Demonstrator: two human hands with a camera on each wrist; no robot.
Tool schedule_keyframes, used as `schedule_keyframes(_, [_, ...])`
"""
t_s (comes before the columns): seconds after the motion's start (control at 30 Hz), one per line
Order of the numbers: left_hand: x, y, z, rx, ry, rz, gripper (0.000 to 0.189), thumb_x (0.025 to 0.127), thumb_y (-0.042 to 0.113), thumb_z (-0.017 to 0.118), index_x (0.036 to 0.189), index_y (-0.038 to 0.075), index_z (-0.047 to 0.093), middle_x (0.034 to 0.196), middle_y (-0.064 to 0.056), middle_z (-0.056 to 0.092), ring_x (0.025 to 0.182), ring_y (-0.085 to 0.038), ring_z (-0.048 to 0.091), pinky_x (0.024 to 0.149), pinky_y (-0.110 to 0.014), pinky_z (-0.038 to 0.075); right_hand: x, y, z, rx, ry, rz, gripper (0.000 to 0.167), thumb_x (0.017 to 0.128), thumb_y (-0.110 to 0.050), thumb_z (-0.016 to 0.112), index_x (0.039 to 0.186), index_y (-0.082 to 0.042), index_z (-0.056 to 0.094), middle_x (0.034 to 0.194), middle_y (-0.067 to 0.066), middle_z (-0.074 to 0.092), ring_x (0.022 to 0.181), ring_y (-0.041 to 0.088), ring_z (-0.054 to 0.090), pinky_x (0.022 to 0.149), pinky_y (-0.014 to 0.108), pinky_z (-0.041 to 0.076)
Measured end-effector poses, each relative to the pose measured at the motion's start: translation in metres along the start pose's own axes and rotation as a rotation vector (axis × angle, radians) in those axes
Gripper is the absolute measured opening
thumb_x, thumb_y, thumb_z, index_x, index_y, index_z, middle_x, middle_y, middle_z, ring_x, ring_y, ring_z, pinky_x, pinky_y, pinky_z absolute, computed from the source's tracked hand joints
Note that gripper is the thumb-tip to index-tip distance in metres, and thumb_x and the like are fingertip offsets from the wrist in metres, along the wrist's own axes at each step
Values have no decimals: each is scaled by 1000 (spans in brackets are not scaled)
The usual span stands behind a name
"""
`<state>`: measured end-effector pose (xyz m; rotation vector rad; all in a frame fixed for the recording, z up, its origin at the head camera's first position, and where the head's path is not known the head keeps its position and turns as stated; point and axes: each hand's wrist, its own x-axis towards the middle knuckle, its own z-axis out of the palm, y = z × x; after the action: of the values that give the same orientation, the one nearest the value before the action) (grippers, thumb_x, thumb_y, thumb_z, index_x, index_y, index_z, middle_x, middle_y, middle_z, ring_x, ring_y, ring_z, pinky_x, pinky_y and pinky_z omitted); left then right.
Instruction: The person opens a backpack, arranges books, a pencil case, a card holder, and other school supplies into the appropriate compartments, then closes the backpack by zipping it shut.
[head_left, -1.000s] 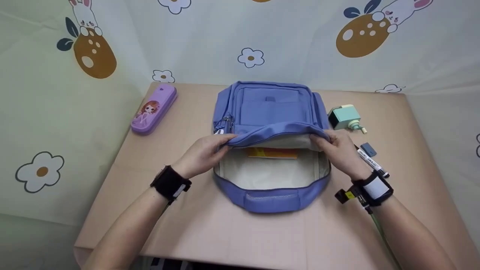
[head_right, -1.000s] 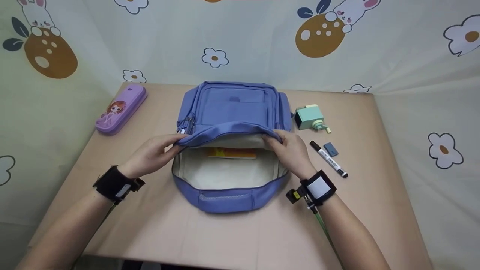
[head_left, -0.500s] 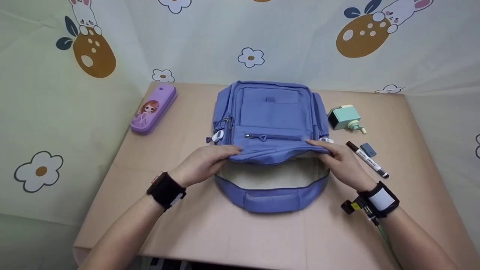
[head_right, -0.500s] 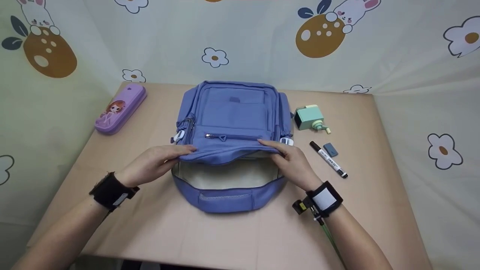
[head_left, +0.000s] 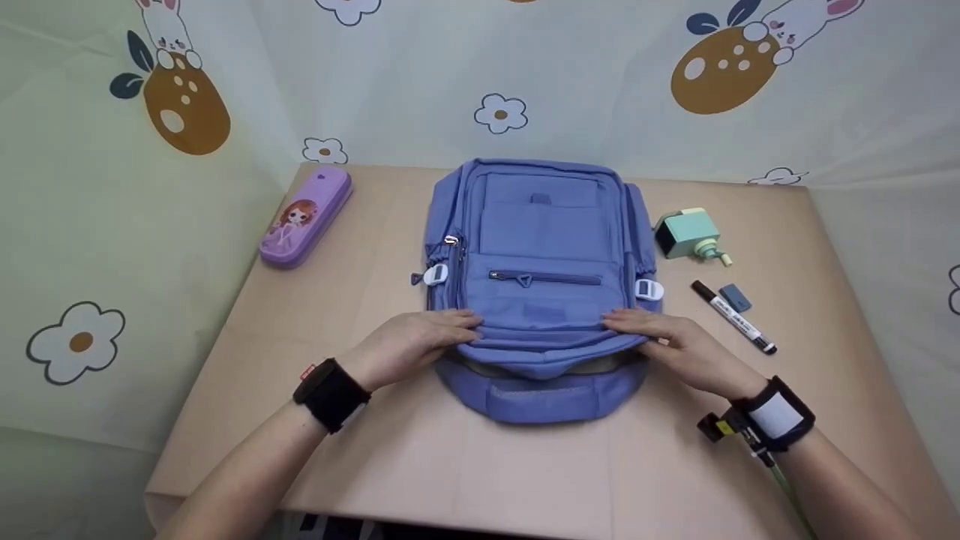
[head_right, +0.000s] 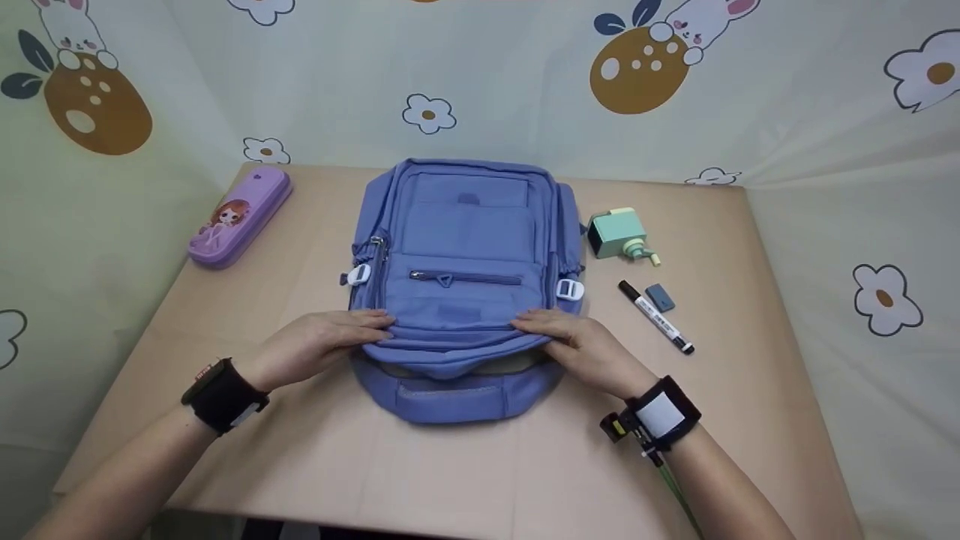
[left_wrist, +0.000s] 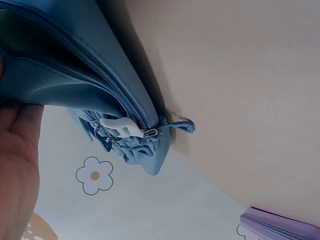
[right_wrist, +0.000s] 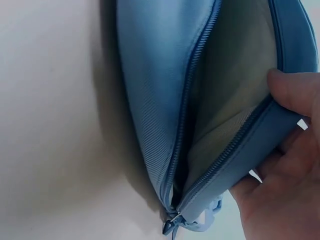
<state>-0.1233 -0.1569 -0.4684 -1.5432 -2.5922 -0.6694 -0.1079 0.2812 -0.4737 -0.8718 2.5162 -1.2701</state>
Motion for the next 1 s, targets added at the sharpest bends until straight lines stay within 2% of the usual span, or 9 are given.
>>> schedule_keyframes(0.13, [-2, -1, 5, 6, -19, -3, 34, 99, -1, 62, 130, 11, 71, 145, -9, 58, 136, -22, 53, 110, -37, 43, -1, 2, 3, -66, -39, -9, 54, 97, 8, 57, 140, -24, 64, 153, 2, 51, 145, 26, 41, 116, 17, 19])
schedule_keyframes(0.27, [-3, -3, 10, 23, -28, 1, 34, 97, -1, 65, 127, 13, 73, 144, -9, 59, 136, -23, 53, 110, -37, 43, -2, 5, 6, -86, -50, -8, 50, 96, 6, 61, 134, -25, 69, 152, 1, 52, 145, 25, 41, 116, 17, 18])
schedule_keyframes(0.53, [-4, -5, 15, 39, -38, 5, 34, 94, 0, 69, 125, 13, 74, 143, -9, 60, 135, -25, 53, 111, -39, 42, -2, 14, 13, -83, -40, -67, 46, 92, 10, 64, 126, -18, 74, 148, 7, 55, 142, 34, 44, 115, 16, 20])
schedule_keyframes(0.7, [-5, -8, 18, 22, -49, -13, 31, 96, 3, 68, 123, 14, 75, 141, -9, 61, 134, -25, 54, 111, -39, 42, -2, 15, 15, -106, -74, -83, 47, 90, 11, 65, 127, -15, 73, 150, 9, 54, 143, 36, 41, 116, 17, 19])
schedule_keyframes(0.77, [-5, -8, 20, 13, -54, -16, 31, 96, 2, 67, 123, 13, 76, 141, -9, 61, 134, -25, 54, 111, -39, 42, -3, 13, 15, -132, -107, -58, 47, 90, 9, 65, 129, -16, 72, 153, 7, 50, 146, 33, 38, 118, 22, 19])
schedule_keyframes(0.83, [-4, -8, 20, 2, -71, -24, 32, 94, 2, 66, 123, 12, 75, 141, -9, 61, 134, -25, 53, 111, -39, 42, -3, 10, 14, -149, -145, -30, 46, 90, 2, 67, 132, -16, 70, 156, 5, 47, 148, 32, 34, 121, 34, 21])
schedule_keyframes(0.93, [-4, -7, 20, -3, -117, -65, 38, 89, 4, 64, 125, 12, 74, 146, -8, 57, 137, -25, 50, 112, -40, 41, -5, 6, 13, -168, -198, 21, 42, 95, -19, 71, 136, -16, 66, 161, 1, 40, 151, 31, 27, 119, 55, 21])
schedule_keyframes(1.0, [-4, -5, 20, 1, -151, -102, 42, 88, 9, 61, 127, 14, 73, 149, -6, 55, 140, -24, 47, 113, -41, 39, -5, 4, 12, -180, -203, 20, 42, 97, -30, 70, 136, -15, 67, 161, 2, 40, 151, 32, 27, 117, 62, 22])
